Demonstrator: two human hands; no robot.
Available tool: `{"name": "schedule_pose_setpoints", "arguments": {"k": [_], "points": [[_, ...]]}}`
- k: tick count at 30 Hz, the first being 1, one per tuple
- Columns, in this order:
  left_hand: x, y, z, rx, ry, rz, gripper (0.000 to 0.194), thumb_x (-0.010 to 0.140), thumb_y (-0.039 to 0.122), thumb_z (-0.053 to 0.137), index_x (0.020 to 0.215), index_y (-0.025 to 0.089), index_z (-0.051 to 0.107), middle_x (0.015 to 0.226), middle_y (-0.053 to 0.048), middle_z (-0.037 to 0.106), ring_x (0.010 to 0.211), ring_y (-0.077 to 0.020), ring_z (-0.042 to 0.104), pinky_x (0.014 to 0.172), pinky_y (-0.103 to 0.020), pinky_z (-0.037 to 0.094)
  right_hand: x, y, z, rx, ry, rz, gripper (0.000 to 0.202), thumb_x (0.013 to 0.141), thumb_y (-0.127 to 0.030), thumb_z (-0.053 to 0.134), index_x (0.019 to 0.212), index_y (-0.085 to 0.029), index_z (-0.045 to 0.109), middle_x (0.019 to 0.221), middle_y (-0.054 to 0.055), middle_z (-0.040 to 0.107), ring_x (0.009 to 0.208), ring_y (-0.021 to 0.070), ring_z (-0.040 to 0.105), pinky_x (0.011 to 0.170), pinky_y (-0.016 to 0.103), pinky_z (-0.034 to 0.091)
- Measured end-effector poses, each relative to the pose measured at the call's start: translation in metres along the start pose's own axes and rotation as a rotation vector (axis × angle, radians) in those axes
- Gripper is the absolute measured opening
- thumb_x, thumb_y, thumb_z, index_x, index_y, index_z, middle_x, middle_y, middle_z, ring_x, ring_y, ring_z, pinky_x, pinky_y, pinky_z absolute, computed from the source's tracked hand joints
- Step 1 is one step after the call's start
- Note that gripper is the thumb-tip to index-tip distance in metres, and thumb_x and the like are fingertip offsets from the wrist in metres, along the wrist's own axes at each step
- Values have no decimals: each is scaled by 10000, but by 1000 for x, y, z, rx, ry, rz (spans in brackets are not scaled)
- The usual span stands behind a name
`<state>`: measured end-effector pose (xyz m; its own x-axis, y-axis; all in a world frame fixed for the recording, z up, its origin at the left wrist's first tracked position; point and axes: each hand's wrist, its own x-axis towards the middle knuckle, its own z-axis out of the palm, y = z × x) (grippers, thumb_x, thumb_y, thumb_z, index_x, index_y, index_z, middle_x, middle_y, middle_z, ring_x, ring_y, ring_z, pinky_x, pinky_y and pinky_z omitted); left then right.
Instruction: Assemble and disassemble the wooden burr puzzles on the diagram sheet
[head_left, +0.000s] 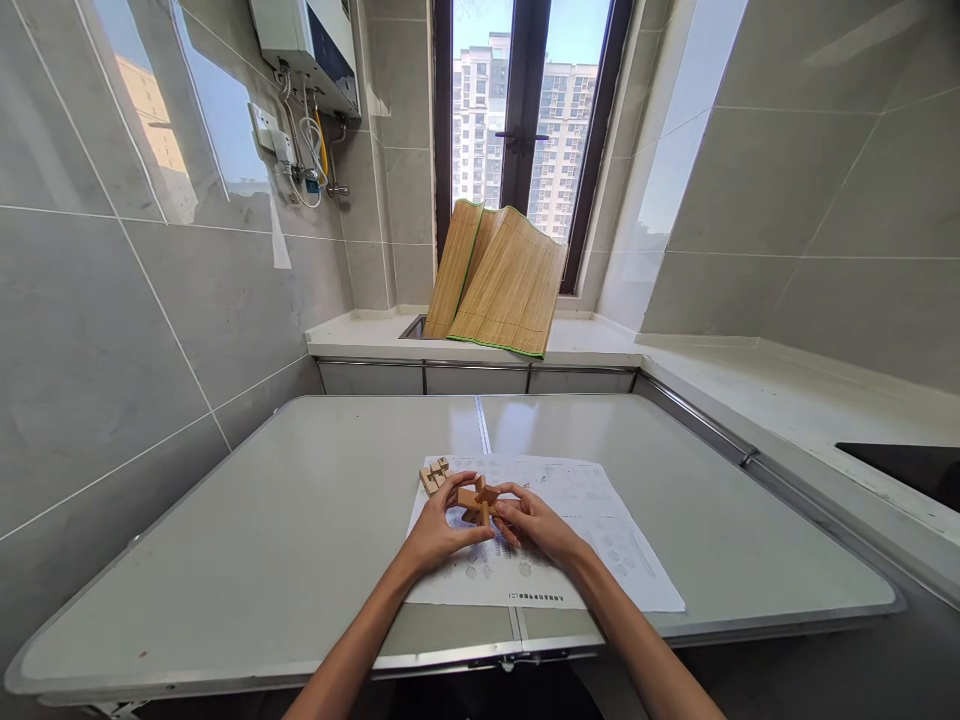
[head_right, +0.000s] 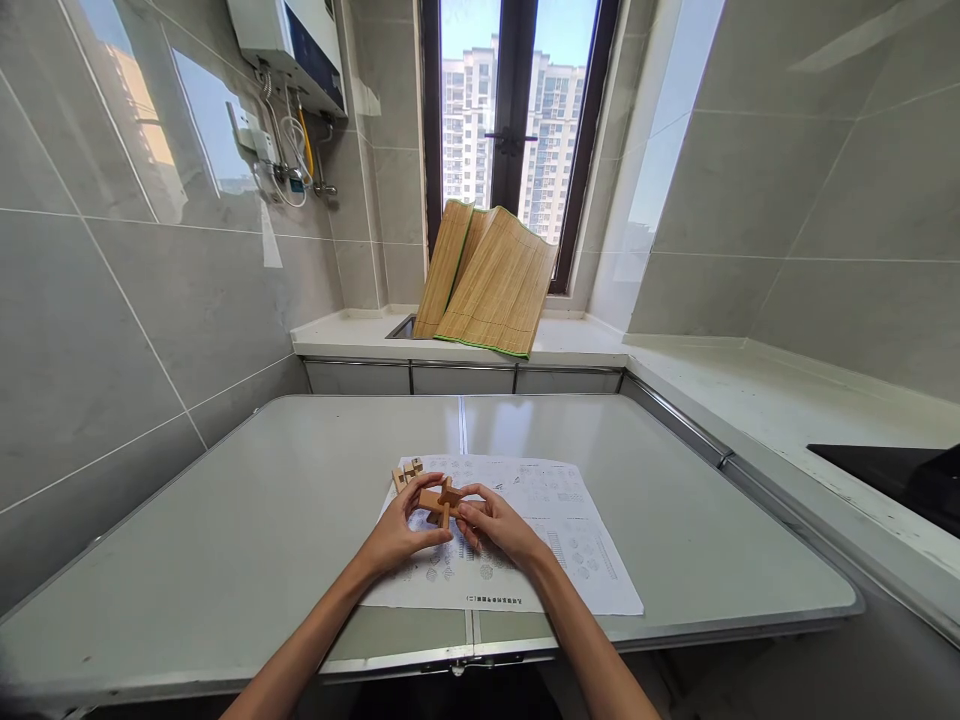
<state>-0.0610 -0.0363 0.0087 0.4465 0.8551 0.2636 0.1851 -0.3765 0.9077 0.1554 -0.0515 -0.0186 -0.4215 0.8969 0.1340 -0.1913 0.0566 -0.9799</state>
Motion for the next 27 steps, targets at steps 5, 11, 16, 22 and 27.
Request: {"name": "schedule_pose_setpoints", "arguments": {"k": [5,11,16,22,27], "points": [[-1,0,2,158,23,-2,794,670,416,885,1368,247,545,1373,-112,627,1212,-303,630,1085,-502,495,4,7,-1,-62,77,-17,454,871,-642,650,997,-215,566,574,-87,558,433,88,439,498,231,401],[0,-5,5,231,33,8,820,667,441,879,1383,233,539,1356,-111,628,1200,-299,630,1059,-480,509,6,12,-2,-114,128,-24,465,873,-641,637,1007,-198,588,555,-95,553,377,75,425,422,210,382],[0,-4,5,278,23,32,801,660,431,881,1365,249,546,1331,-87,632,1151,-284,640,1014,-447,529,5,11,-1,-99,112,0,500,853,-665,641,1010,-194,582,521,-113,515,348,77,431,404,212,395],[-2,-5,5,309,28,77,813,639,446,893,1346,256,539,1312,-77,625,1097,-265,646,977,-426,537,4,9,1,-98,118,-2,533,830,-659,676,1055,-180,612,566,-98,528,392,86,473,418,231,456],[-3,-4,5,312,38,92,773,648,414,888,1318,251,538,1271,-73,627,1093,-260,638,971,-416,530,5,12,2,-35,139,-12,537,805,-635,718,1059,-169,634,601,-67,548,472,108,505,434,259,513]]}}
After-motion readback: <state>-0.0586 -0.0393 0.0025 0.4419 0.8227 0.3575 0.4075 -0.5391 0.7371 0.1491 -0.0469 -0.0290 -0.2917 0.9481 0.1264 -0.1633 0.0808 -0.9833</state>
